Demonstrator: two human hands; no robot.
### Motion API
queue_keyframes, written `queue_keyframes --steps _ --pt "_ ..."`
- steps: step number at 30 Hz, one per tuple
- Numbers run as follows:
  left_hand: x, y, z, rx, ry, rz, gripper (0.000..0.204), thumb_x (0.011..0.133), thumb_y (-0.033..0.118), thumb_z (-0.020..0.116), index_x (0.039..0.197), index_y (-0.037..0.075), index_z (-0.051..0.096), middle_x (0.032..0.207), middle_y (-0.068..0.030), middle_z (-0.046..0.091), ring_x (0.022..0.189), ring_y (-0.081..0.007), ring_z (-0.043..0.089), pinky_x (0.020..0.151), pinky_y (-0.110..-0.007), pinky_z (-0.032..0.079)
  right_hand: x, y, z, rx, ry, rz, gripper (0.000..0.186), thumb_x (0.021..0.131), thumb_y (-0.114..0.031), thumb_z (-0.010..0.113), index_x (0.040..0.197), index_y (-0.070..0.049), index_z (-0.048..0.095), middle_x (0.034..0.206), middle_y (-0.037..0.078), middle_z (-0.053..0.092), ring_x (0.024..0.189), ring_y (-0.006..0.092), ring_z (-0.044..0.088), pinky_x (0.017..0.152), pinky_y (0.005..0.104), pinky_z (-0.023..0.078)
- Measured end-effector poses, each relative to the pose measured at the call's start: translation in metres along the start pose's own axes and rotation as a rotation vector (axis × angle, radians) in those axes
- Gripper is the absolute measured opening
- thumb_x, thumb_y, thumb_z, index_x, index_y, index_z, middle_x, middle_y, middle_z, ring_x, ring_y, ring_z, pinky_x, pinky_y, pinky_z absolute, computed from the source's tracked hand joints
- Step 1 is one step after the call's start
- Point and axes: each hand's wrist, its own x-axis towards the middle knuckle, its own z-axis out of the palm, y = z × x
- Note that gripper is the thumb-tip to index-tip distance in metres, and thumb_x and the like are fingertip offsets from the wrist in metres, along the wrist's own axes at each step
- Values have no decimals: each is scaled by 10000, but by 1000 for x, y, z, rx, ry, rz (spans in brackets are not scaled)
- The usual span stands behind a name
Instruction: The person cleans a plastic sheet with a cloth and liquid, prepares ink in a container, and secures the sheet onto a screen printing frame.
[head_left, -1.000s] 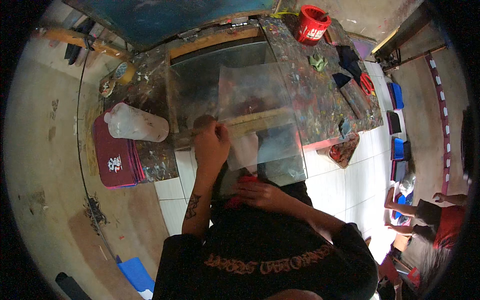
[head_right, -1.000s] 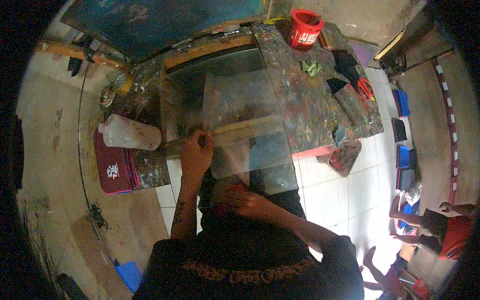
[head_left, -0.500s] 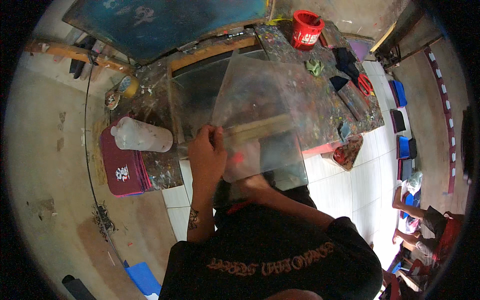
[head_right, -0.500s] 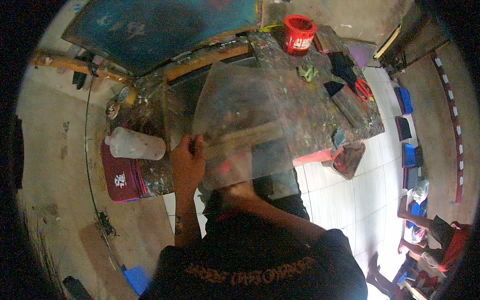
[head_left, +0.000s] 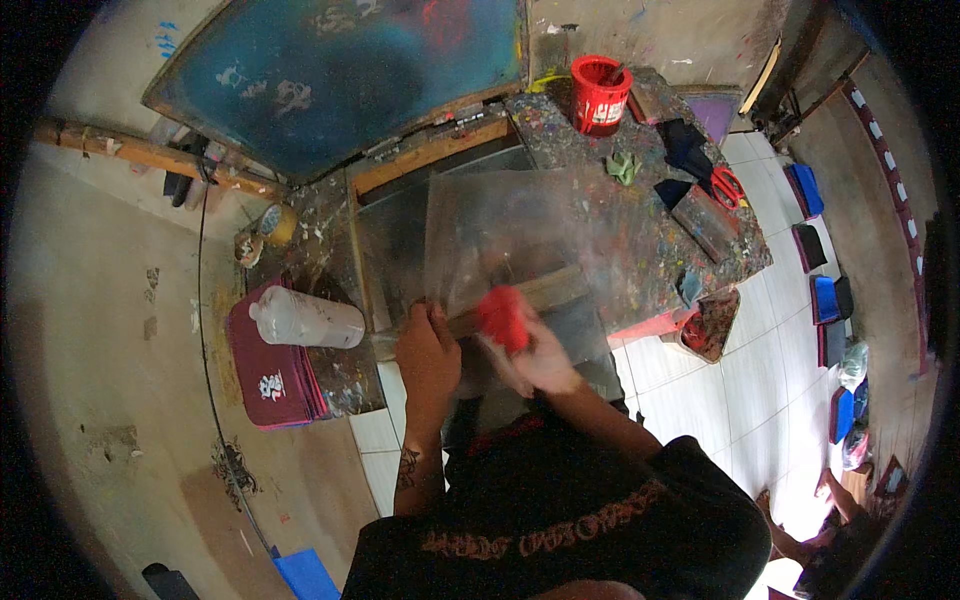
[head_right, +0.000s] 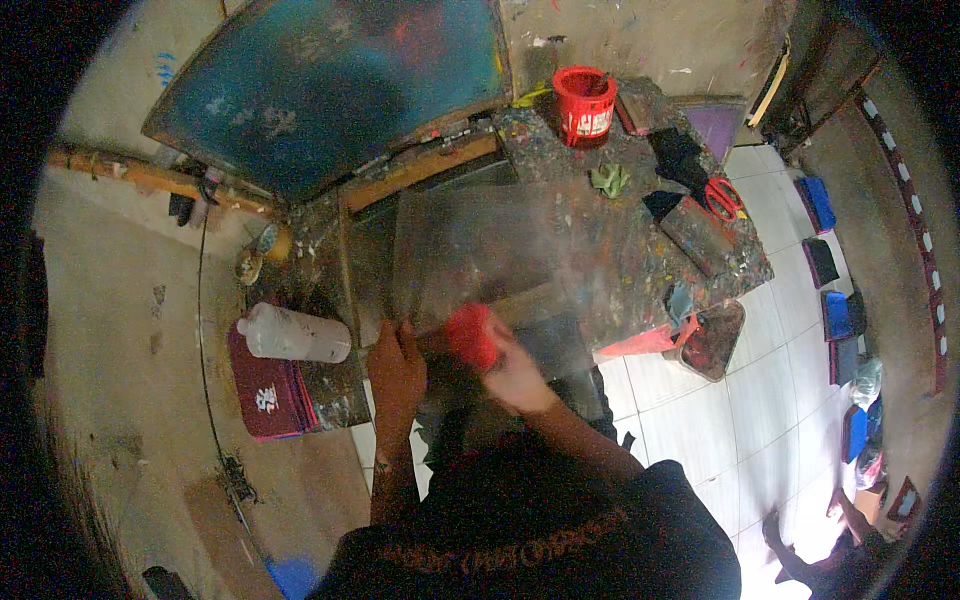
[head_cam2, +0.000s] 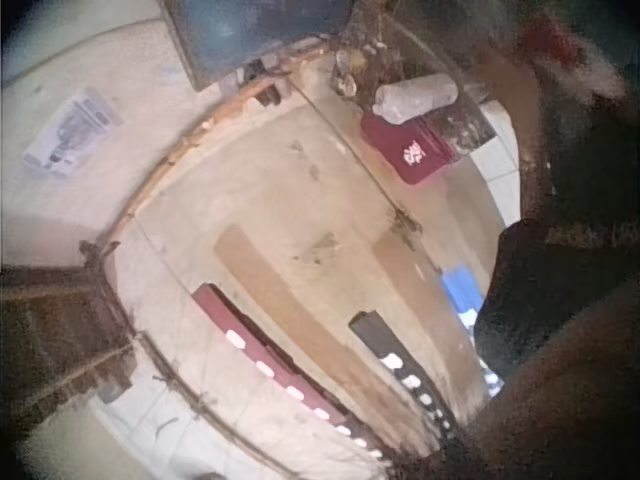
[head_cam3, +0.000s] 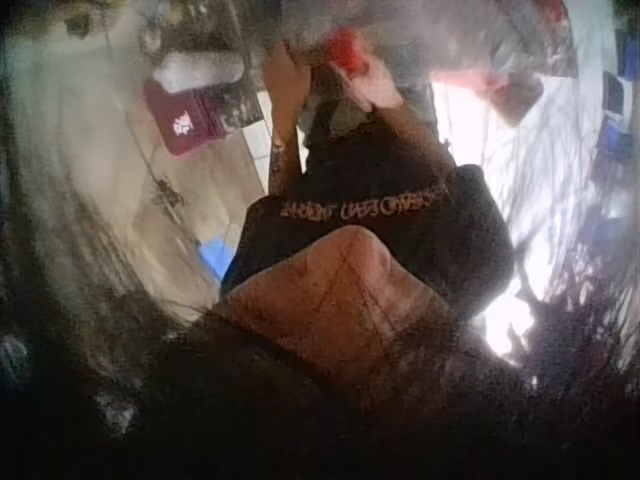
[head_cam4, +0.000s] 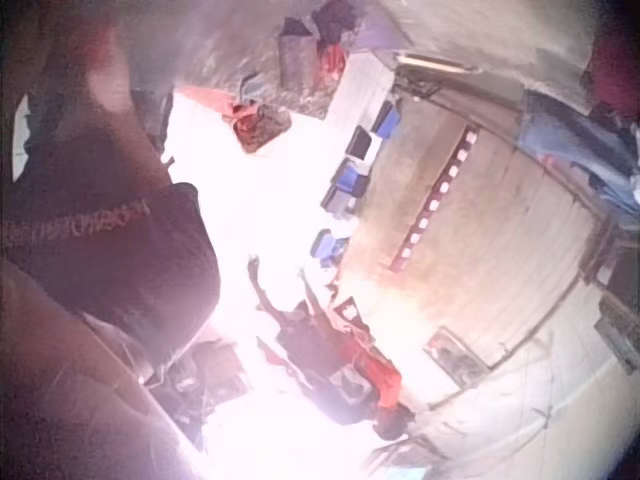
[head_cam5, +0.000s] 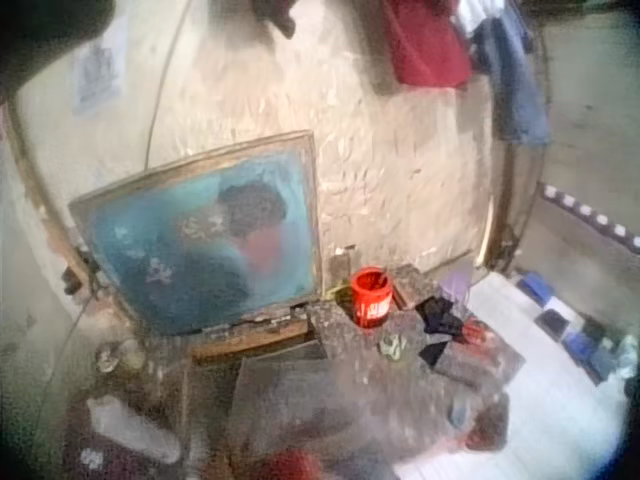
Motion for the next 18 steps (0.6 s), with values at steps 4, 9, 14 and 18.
queue_keyframes --steps 4,9,14,18 --pt "-2 -1 1 -142 -41 1 280 1065 205 452 1025 -41 579 897 -282 662 843 -493 638 736 -532 471 9 -22 2 30 168 -146 502 1039 -239 560 1503 -105 425 1434 66 566 1302 205 545 1117 365 426" --pt "-2 0 -2 -186 -43 -21 298 1078 211 434 1000 -44 570 868 -270 655 807 -457 644 707 -511 472 19 -20 10 -23 30 -100 495 1048 -249 548 1503 -92 432 1422 59 572 1313 204 531 1119 371 410" --pt "-4 2 -6 -235 -34 7 293 1074 202 445 971 -42 569 806 -237 632 753 -427 628 677 -485 464 29 -23 6 -103 175 -113 486 1055 -252 533 1496 -71 438 1433 77 557 1327 205 513 1087 343 436" --pt "-2 2 -6 -230 -9 7 294 1069 202 454 954 -41 572 785 -232 629 731 -435 626 670 -489 460 34 -22 5 -57 54 -262 469 1060 -236 506 1493 -66 436 1446 88 548 1310 220 530 1080 348 449"
